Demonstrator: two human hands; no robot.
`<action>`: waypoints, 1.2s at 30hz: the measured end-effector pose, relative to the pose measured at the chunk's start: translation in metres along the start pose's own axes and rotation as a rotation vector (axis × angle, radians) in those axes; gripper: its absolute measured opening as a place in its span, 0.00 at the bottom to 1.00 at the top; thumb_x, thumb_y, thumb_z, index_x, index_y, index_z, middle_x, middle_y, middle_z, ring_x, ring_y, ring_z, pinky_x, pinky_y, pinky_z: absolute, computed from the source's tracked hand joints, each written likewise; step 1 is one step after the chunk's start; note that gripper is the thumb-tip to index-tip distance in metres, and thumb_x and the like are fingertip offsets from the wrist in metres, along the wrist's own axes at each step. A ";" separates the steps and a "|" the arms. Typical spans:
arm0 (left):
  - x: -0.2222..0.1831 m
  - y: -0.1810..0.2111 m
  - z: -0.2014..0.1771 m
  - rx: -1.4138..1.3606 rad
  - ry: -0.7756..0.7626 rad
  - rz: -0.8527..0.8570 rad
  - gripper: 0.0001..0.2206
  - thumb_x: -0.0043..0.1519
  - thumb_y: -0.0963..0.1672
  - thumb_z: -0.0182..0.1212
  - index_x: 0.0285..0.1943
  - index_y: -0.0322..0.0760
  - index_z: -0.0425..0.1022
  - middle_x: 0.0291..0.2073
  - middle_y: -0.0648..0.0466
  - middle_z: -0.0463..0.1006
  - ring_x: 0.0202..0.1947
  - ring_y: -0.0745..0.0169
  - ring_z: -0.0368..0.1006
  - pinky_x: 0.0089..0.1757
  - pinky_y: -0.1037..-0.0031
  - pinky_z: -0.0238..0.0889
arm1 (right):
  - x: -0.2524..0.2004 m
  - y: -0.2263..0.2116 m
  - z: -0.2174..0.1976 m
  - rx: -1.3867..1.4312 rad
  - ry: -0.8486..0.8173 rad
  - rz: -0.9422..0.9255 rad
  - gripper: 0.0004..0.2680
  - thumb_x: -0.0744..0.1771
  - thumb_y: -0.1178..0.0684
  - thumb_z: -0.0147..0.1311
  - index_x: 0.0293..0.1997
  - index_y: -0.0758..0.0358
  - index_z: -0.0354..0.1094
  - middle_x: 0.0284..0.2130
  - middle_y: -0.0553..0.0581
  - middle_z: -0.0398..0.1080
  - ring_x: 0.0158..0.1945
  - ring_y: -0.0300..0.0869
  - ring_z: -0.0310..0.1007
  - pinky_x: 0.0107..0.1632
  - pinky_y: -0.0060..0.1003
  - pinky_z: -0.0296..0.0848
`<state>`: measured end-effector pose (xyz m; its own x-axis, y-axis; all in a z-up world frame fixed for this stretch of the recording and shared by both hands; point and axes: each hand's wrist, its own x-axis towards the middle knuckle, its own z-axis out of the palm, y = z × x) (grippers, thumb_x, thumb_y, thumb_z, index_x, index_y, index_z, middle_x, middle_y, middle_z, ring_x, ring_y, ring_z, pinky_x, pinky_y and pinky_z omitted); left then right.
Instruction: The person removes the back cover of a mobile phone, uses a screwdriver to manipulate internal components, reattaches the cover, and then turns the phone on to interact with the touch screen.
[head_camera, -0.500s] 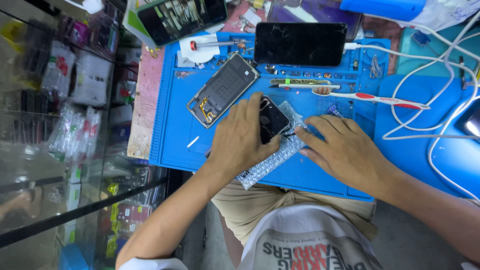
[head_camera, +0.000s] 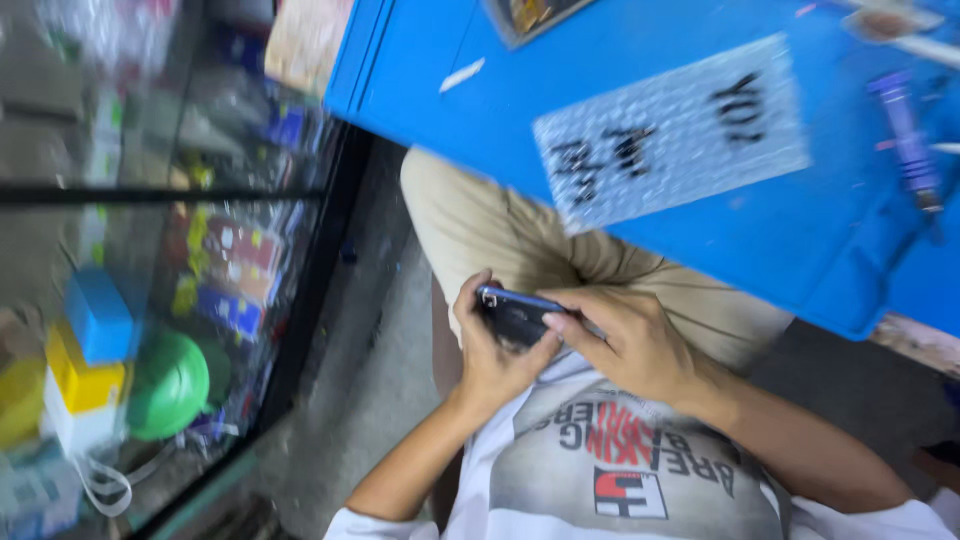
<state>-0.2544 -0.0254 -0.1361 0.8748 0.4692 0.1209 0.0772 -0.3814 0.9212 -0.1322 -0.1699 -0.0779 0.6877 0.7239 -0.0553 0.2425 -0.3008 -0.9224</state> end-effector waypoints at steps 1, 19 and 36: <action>-0.011 -0.013 0.002 -0.057 -0.003 -0.058 0.41 0.54 0.42 0.77 0.71 0.29 0.49 0.52 0.42 0.67 0.52 0.56 0.69 0.53 0.68 0.66 | 0.001 0.009 0.008 -0.044 -0.023 -0.070 0.09 0.66 0.57 0.61 0.50 0.67 0.74 0.37 0.60 0.79 0.34 0.46 0.81 0.40 0.38 0.77; 0.001 -0.019 -0.015 -0.334 -0.156 -0.141 0.11 0.63 0.36 0.67 0.52 0.32 0.75 0.47 0.50 0.76 0.48 0.64 0.76 0.50 0.76 0.69 | -0.004 0.047 0.020 -0.080 -0.085 -0.137 0.09 0.67 0.59 0.60 0.52 0.67 0.75 0.39 0.59 0.78 0.43 0.49 0.79 0.49 0.42 0.74; 0.002 -0.022 -0.006 -0.261 -0.139 -0.156 0.10 0.61 0.35 0.67 0.48 0.33 0.74 0.42 0.52 0.75 0.44 0.66 0.74 0.47 0.76 0.68 | -0.002 0.060 0.027 -0.124 -0.013 -0.242 0.08 0.66 0.60 0.61 0.48 0.66 0.75 0.34 0.56 0.78 0.40 0.45 0.78 0.53 0.46 0.72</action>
<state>-0.2572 -0.0115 -0.1544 0.9205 0.3854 -0.0639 0.1056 -0.0879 0.9905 -0.1375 -0.1733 -0.1436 0.5912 0.7914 0.1554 0.4814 -0.1916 -0.8553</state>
